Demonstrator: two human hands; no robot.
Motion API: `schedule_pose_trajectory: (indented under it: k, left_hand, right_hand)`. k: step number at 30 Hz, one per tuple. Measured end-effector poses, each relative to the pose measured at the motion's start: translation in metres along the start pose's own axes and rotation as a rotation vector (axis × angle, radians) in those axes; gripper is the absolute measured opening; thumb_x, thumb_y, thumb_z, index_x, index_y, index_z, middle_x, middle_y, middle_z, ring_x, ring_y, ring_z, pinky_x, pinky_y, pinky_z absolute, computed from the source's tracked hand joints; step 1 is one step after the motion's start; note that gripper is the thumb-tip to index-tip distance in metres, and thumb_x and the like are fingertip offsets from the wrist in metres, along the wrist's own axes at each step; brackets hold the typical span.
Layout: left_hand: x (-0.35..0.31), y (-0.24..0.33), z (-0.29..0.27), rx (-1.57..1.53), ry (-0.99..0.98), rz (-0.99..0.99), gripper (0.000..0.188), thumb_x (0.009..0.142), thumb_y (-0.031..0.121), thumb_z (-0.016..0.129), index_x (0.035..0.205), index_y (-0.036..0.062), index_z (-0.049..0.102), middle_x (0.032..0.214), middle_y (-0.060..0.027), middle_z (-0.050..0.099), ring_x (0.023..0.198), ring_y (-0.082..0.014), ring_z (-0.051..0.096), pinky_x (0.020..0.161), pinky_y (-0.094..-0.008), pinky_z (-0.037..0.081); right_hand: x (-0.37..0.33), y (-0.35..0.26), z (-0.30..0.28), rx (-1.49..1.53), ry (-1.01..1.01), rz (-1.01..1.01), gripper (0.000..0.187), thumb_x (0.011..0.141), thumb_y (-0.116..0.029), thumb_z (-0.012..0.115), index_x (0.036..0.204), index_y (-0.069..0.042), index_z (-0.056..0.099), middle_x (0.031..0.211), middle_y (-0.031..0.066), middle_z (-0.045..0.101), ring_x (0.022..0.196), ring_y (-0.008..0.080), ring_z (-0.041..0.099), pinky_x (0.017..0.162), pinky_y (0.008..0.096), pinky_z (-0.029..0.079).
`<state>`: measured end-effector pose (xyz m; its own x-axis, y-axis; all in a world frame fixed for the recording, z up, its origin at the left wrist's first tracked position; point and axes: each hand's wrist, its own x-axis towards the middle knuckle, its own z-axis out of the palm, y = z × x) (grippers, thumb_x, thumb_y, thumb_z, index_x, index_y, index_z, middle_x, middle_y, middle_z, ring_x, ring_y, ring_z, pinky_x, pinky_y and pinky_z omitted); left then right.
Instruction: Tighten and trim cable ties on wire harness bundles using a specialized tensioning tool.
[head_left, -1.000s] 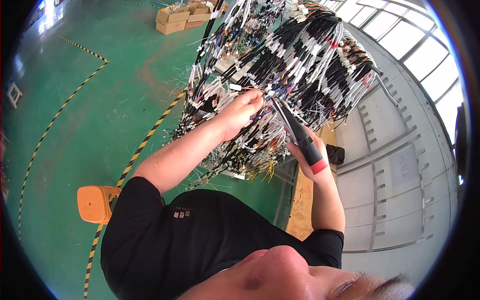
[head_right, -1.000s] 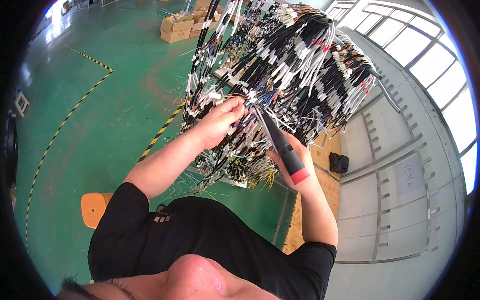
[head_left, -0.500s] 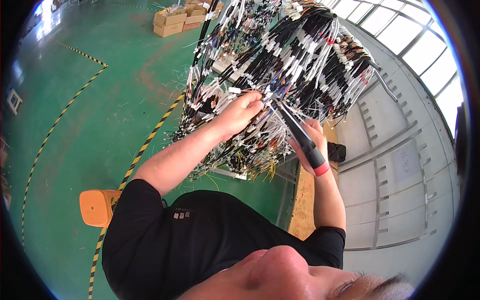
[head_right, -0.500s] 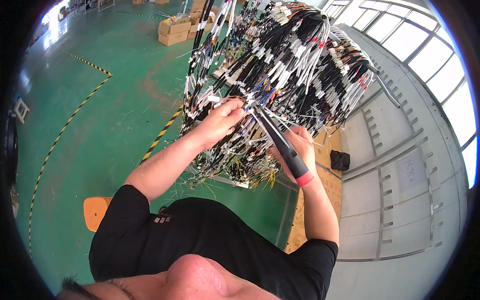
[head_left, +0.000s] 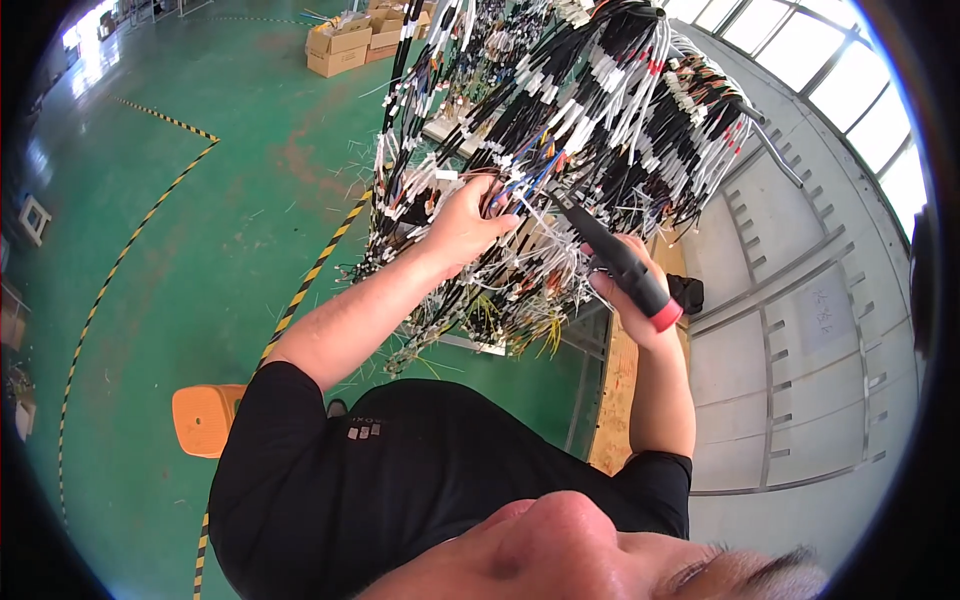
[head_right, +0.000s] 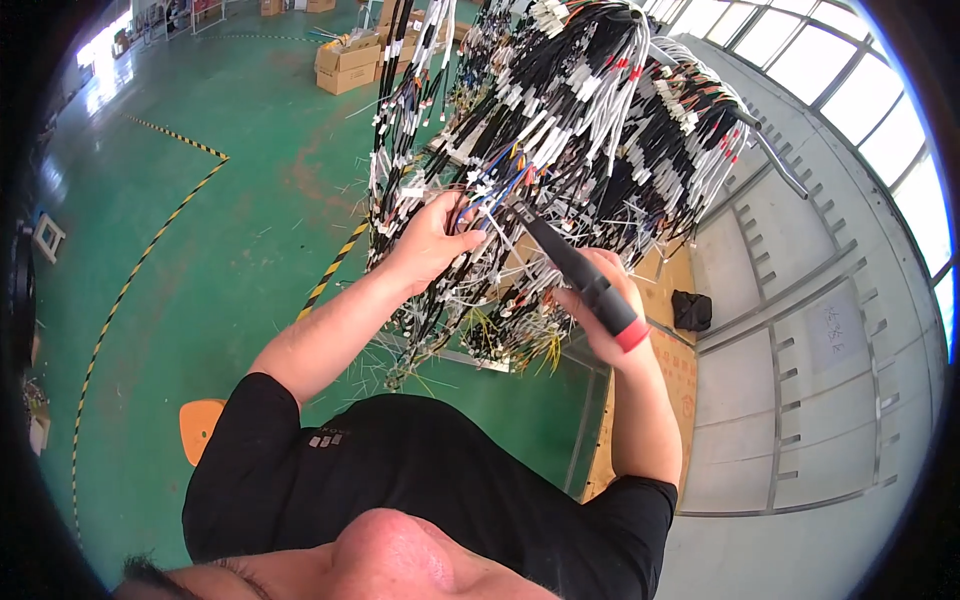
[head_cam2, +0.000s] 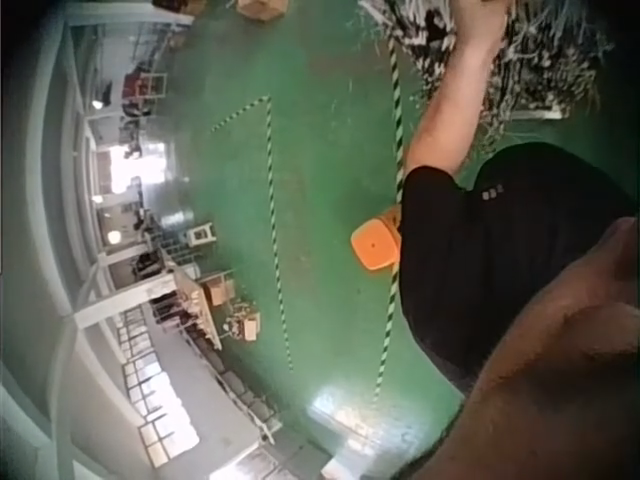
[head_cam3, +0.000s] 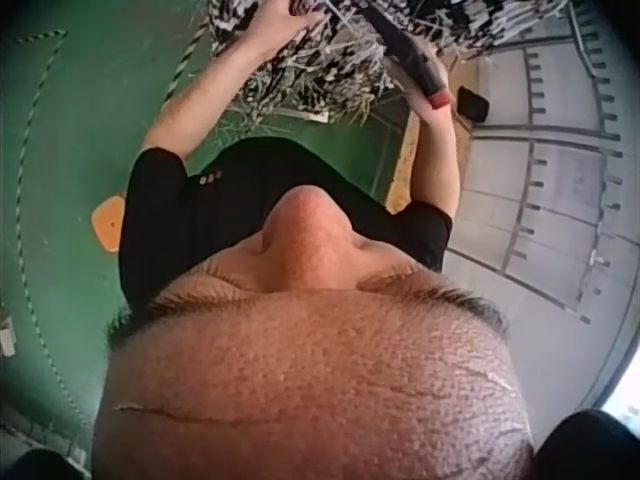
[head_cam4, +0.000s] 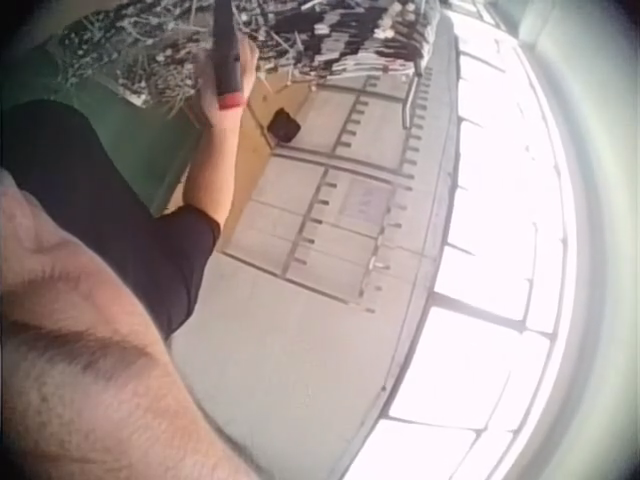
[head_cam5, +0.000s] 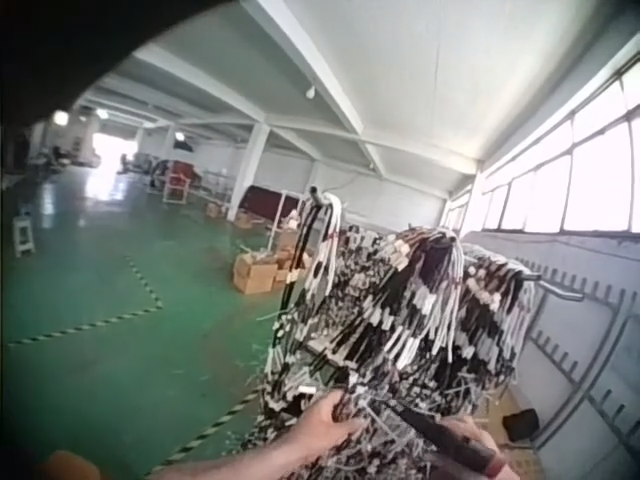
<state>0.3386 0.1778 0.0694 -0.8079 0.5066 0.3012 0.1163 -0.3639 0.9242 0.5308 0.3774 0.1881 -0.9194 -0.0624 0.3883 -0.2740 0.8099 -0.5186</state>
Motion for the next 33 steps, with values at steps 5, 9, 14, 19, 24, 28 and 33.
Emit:
schedule_pose_trajectory:
  k: [5, 9, 14, 19, 24, 28, 33]
  left_hand:
    - [-0.002, -0.008, 0.009, -0.221, 0.007, 0.030, 0.040, 0.095, 0.000, 0.076, 0.132, 0.0016, 0.060, 0.120, -0.0020, 0.064, 0.098, -0.0091, 0.064, 0.090, -0.0273, 0.053]
    - [-0.003, -0.005, 0.008, 0.009, 0.036, -0.002, 0.027, 0.093, 0.007, 0.082, 0.116, 0.0016, 0.068, 0.101, 0.0021, 0.068, 0.090, -0.0064, 0.061, 0.084, -0.0256, 0.051]
    - [0.004, -0.004, 0.003, 0.021, -0.005, -0.047, 0.021, 0.089, 0.012, 0.085, 0.098, 0.0020, 0.070, 0.089, 0.0008, 0.069, 0.077, -0.0066, 0.056, 0.069, -0.0271, 0.047]
    - [0.001, 0.000, 0.005, 0.042, 0.026, -0.009, 0.021, 0.087, 0.013, 0.085, 0.096, 0.0033, 0.068, 0.085, 0.0026, 0.064, 0.076, -0.0076, 0.054, 0.068, -0.0269, 0.047]
    - [0.000, 0.002, 0.007, 0.048, 0.069, 0.028, 0.022, 0.085, 0.012, 0.085, 0.093, 0.0043, 0.066, 0.084, 0.0033, 0.063, 0.075, -0.0070, 0.053, 0.068, -0.0258, 0.046]
    - [0.001, 0.000, 0.005, 0.032, 0.053, 0.042, 0.020, 0.085, 0.012, 0.084, 0.090, 0.0050, 0.066, 0.083, 0.0038, 0.064, 0.076, -0.0059, 0.052, 0.068, -0.0259, 0.046]
    - [0.001, 0.002, 0.005, 0.050, 0.049, 0.074, 0.020, 0.084, 0.013, 0.084, 0.091, 0.0048, 0.067, 0.082, 0.0029, 0.065, 0.077, -0.0051, 0.053, 0.069, -0.0265, 0.046]
  right_hand:
    - [-0.003, 0.004, 0.000, 0.253, -0.049, 0.172, 0.041, 0.087, -0.018, 0.085, 0.124, -0.006, 0.073, 0.113, 0.0090, 0.067, 0.105, 0.0235, 0.064, 0.096, 0.0382, 0.050]
    - [-0.003, 0.005, 0.001, 0.176, -0.044, 0.176, 0.042, 0.086, -0.018, 0.085, 0.124, -0.005, 0.073, 0.112, 0.0095, 0.067, 0.104, 0.0245, 0.063, 0.094, 0.0383, 0.050]
    - [-0.003, -0.006, 0.000, 0.078, -0.038, 0.194, 0.043, 0.086, -0.018, 0.084, 0.124, -0.004, 0.071, 0.110, 0.0101, 0.067, 0.103, 0.0259, 0.063, 0.094, 0.0388, 0.050]
    - [-0.002, -0.008, -0.003, 0.047, -0.073, 0.162, 0.045, 0.087, -0.019, 0.083, 0.125, -0.001, 0.069, 0.109, 0.0124, 0.068, 0.104, 0.0295, 0.064, 0.096, 0.0410, 0.050]
    - [0.002, -0.018, -0.003, -0.024, -0.105, 0.098, 0.039, 0.090, -0.008, 0.079, 0.128, -0.003, 0.071, 0.115, 0.0045, 0.067, 0.103, 0.0165, 0.061, 0.093, 0.0321, 0.048]
    - [-0.002, -0.006, -0.002, 0.048, -0.069, 0.201, 0.041, 0.090, -0.008, 0.078, 0.130, -0.002, 0.069, 0.116, 0.0078, 0.069, 0.105, 0.0179, 0.062, 0.096, 0.0323, 0.048]
    - [0.002, -0.020, -0.004, -0.022, -0.094, 0.130, 0.043, 0.090, -0.011, 0.079, 0.130, 0.000, 0.068, 0.115, 0.0110, 0.071, 0.109, 0.0212, 0.064, 0.098, 0.0346, 0.048]
